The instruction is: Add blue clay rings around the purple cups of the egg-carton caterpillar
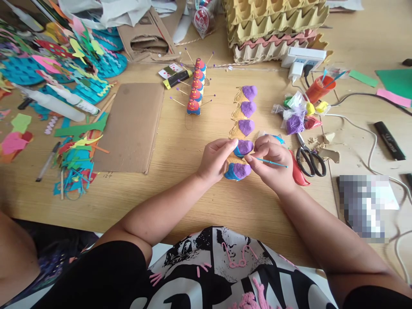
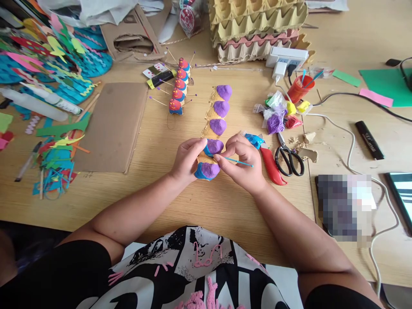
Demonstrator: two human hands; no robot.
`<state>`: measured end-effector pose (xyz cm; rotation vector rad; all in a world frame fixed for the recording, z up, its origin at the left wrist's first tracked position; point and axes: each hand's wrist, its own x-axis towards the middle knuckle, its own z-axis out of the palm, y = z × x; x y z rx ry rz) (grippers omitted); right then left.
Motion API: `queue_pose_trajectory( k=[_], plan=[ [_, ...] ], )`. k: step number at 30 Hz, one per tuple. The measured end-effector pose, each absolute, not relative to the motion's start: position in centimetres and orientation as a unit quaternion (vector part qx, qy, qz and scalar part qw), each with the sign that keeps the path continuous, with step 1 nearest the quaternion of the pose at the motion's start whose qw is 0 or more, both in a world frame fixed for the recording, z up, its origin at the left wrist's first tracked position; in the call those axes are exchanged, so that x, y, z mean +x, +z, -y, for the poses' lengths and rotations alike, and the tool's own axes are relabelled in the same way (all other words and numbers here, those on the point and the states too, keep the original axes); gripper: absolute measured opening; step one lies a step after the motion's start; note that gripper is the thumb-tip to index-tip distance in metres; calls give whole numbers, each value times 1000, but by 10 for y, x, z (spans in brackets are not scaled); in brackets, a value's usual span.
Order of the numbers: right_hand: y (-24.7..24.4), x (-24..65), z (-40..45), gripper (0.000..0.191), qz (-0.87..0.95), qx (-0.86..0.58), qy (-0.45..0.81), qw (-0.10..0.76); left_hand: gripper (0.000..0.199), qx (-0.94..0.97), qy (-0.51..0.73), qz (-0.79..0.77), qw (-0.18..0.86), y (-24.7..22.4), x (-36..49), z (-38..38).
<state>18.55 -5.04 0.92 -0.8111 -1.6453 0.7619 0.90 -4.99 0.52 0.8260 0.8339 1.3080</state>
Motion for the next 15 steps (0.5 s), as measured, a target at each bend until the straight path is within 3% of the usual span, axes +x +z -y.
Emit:
queue_pose_trajectory(
  k=[15],
  plan=[
    [7, 186, 50, 29, 672, -328, 355, 562, 50, 354, 571, -350, 653, 5, 9, 51]
  ],
)
